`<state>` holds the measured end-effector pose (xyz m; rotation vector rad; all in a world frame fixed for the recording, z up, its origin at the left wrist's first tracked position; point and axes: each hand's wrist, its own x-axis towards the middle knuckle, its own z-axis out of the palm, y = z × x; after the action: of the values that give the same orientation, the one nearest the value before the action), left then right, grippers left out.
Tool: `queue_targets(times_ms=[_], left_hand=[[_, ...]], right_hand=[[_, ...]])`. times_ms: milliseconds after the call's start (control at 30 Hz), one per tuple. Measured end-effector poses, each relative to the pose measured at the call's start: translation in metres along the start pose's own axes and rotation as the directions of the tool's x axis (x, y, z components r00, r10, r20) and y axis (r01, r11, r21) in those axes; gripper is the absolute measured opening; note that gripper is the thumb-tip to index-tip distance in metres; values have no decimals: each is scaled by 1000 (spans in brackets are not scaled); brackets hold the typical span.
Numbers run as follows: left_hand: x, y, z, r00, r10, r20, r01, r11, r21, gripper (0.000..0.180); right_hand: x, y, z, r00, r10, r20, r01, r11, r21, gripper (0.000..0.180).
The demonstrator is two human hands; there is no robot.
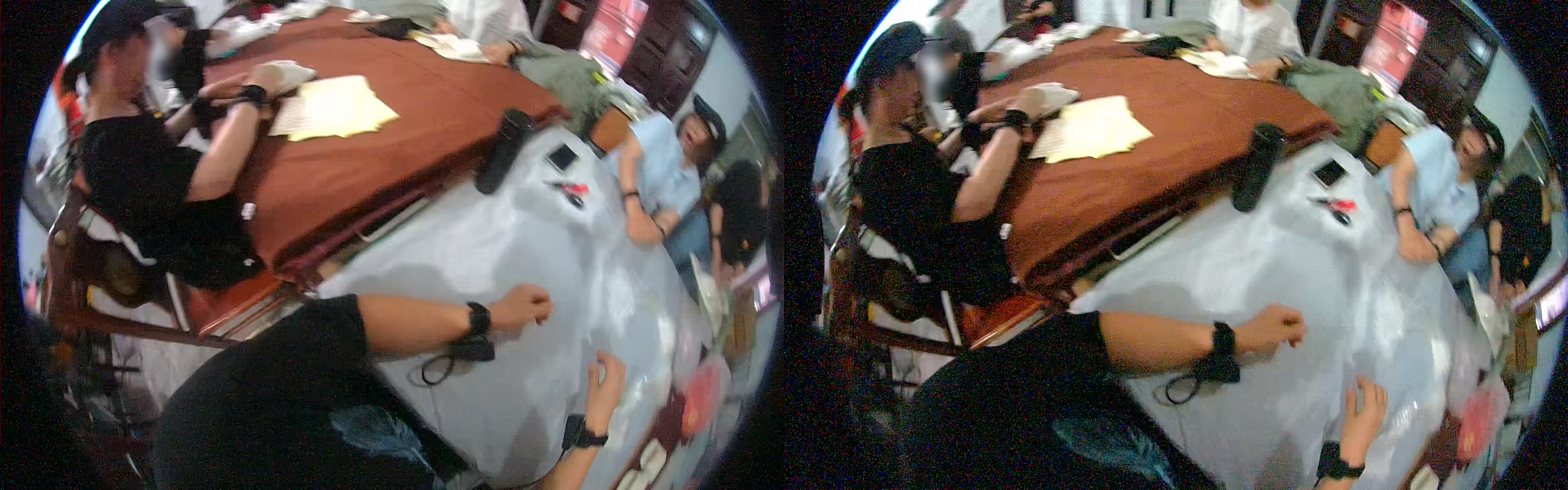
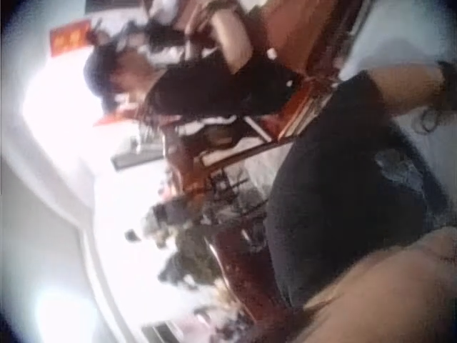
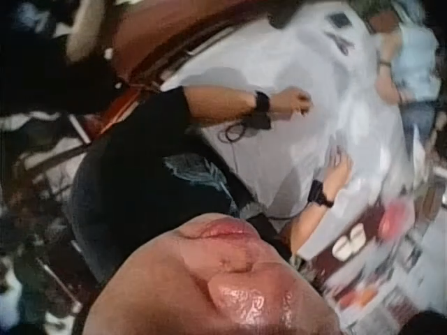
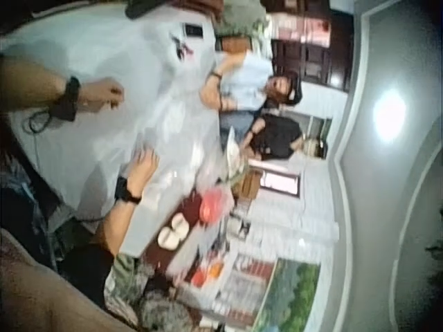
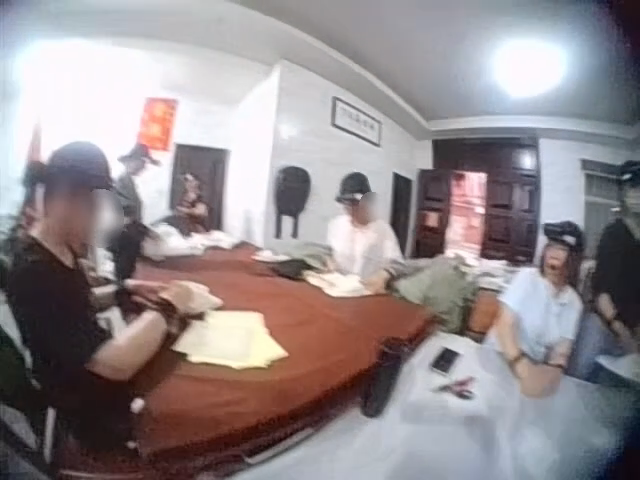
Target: Applying fur trim to white slippers using a specialized tool in a workshop setting.
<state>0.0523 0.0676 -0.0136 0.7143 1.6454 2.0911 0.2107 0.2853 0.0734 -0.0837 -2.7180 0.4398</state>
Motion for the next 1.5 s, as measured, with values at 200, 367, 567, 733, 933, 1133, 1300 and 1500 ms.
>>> queue_targets(times_ms=[200,367,567,733,933,1133,1300,1500], left_hand=[[-2,2,1,999,24,-33,-24,1000,18,26],[6,-2,1,1000,31,-6,-30,999,32,25],[2,3,0,1000,-5,-11,6,998,64,25],[4,-1,1,999,-49,-12,50,993,105,24],[2,3,-7,996,-84,-1,84,988,130,25],[2,17,-3,997,-75,8,69,949,307,21],[1,13,-2,994,-108,-22,110,975,194,21],[0,18,0,994,-107,-14,108,978,181,21]], right_hand=[[-5,36,51,979,205,19,-191,869,457,11],[-10,83,65,918,382,108,-276,419,865,15],[-17,77,66,884,449,129,-311,360,880,13],[-19,72,63,873,463,151,-402,511,760,11],[-13,60,58,880,454,139,-406,568,716,12],[-14,59,54,861,484,155,-434,541,720,15],[-13,57,52,855,493,160,-437,521,733,15],[-12,62,58,882,459,111,-378,547,747,16]])
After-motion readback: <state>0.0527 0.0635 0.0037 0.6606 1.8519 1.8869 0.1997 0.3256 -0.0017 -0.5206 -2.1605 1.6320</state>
